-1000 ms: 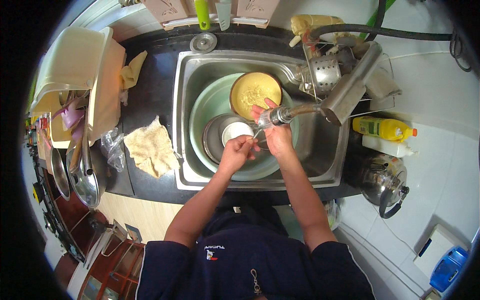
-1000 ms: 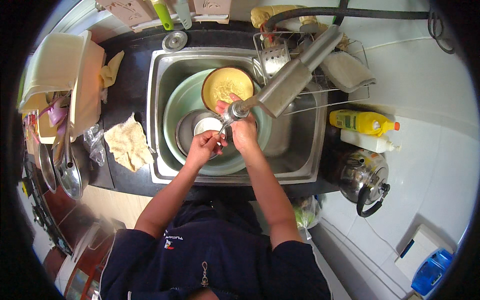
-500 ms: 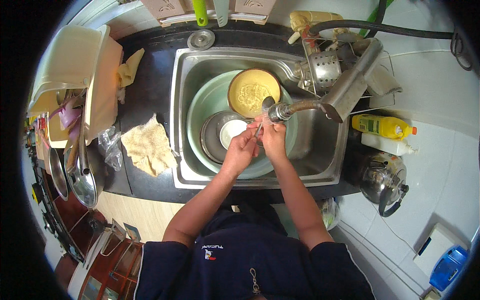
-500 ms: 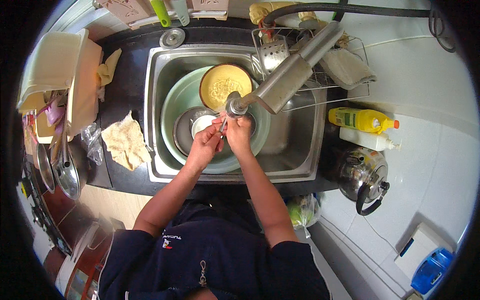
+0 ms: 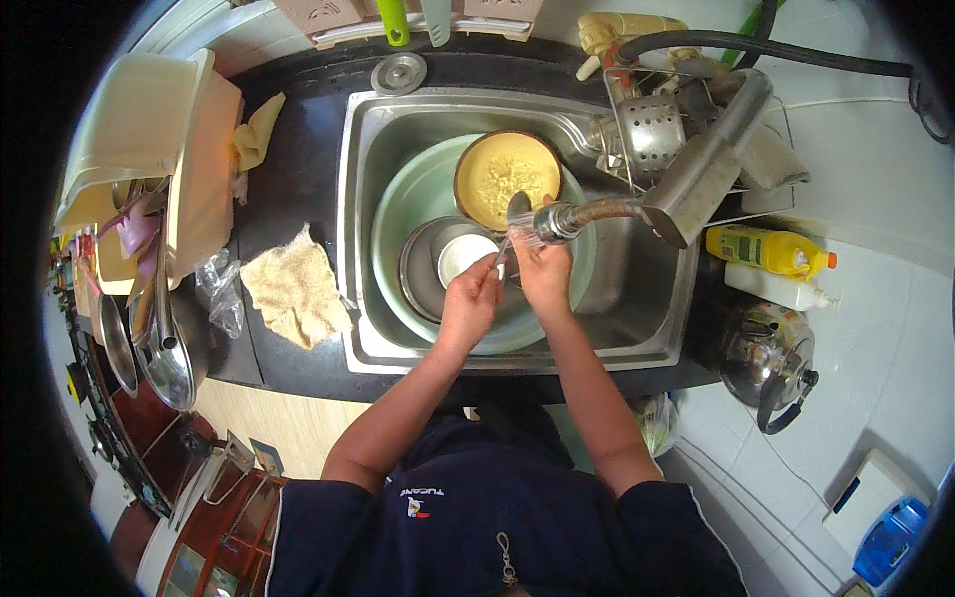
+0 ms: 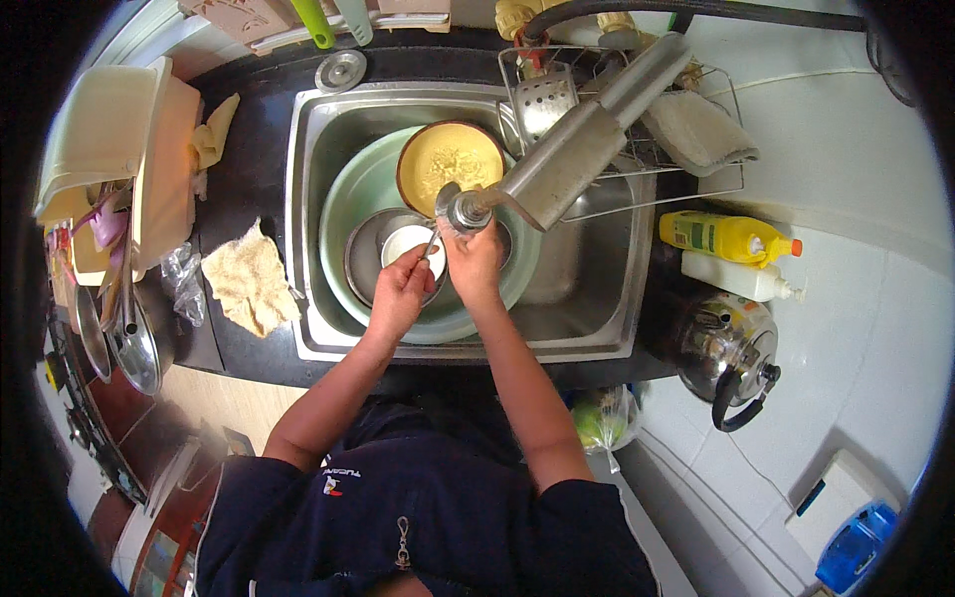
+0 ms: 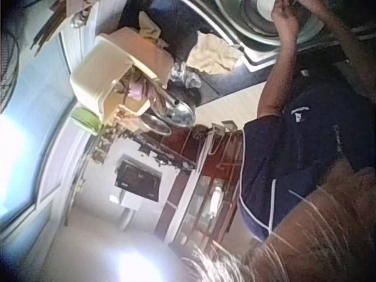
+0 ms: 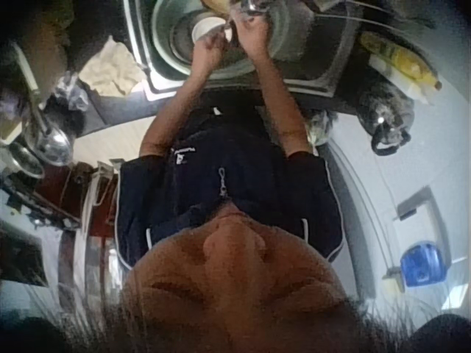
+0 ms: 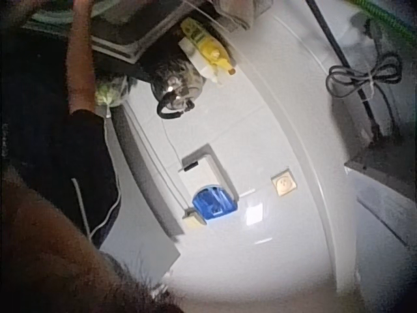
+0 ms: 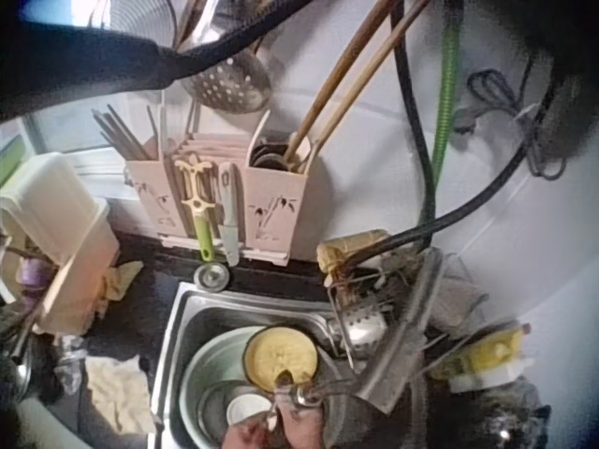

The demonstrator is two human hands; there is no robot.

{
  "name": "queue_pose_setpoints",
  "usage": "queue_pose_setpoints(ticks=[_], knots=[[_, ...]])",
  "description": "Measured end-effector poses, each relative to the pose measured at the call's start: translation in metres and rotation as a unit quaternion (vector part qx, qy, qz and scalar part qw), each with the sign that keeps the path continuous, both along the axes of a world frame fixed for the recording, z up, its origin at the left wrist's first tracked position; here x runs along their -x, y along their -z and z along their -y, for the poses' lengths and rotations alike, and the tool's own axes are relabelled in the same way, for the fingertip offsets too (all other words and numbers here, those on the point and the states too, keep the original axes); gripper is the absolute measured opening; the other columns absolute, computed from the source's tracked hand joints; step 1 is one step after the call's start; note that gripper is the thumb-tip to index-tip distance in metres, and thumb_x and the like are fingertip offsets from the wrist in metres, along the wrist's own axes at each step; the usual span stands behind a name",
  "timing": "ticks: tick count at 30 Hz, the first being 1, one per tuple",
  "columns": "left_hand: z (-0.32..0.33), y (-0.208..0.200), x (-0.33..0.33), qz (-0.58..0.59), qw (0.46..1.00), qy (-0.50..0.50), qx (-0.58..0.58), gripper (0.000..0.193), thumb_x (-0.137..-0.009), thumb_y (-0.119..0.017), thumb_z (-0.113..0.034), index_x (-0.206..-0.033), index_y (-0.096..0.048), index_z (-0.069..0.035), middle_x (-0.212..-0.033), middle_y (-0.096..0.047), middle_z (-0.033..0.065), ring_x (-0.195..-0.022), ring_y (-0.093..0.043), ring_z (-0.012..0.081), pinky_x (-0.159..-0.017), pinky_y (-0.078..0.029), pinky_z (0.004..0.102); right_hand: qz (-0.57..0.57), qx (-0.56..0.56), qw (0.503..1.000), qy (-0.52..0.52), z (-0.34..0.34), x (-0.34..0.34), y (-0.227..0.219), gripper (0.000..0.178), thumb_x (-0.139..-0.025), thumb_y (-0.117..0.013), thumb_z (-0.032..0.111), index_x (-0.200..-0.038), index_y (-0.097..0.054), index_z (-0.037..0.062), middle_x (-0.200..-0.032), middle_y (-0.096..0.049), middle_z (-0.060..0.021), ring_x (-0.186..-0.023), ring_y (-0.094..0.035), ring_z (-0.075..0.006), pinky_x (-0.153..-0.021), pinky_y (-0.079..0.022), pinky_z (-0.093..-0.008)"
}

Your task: The person washes chopsticks, a spoon, and a yellow bowl in a kitchen sink using a sponge and running water. They scrub each item individually under the faucet and rinse them before placing them into a basin.

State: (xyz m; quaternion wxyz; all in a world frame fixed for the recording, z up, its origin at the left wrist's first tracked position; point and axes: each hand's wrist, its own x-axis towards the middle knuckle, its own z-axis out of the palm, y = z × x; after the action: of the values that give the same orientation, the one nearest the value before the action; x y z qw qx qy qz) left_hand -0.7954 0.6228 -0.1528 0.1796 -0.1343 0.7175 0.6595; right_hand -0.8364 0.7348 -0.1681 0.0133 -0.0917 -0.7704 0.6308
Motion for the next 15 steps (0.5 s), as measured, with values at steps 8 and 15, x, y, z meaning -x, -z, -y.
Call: queue_pose_setpoints(ticks=[8, 15], knots=[[-0.019, -0.008, -0.014, -0.182, 0.973, 0.080, 0.114, 0.038, -0.084, -0.045, -0.001, -0.121, -0.047, 0.000, -0.082, -0.061, 0.0210, -0.079, -0.061, 0.0344, -0.071, -0.048, 0.0371, 0.126, 0.037, 0.991, -0.038, -0.015, 0.011, 0.044, 0.039, -0.093, -0.044, 0.030, -0.107, -0.052, -0.0054, -0.114, -0.054, -0.0229, -0.099, -0.057, -0.0264, -0.089, -0.042, -0.0361], [-0.010, -0.001, 0.017, 0.186, 0.946, 0.000, -0.267, 0.013, -0.091, -0.042, -0.014, -0.092, -0.052, -0.006, -0.061, -0.048, 0.0008, -0.042, -0.038, 0.0074, -0.038, -0.029, 0.0213, 0.192, 0.307, 0.922, -0.139, -0.015, 0.012, 0.003, 0.038, -0.094, -0.042, 0.029, -0.110, -0.052, -0.0043, -0.119, -0.054, -0.0167, -0.099, -0.057, -0.0223, -0.081, -0.047, -0.0327]])
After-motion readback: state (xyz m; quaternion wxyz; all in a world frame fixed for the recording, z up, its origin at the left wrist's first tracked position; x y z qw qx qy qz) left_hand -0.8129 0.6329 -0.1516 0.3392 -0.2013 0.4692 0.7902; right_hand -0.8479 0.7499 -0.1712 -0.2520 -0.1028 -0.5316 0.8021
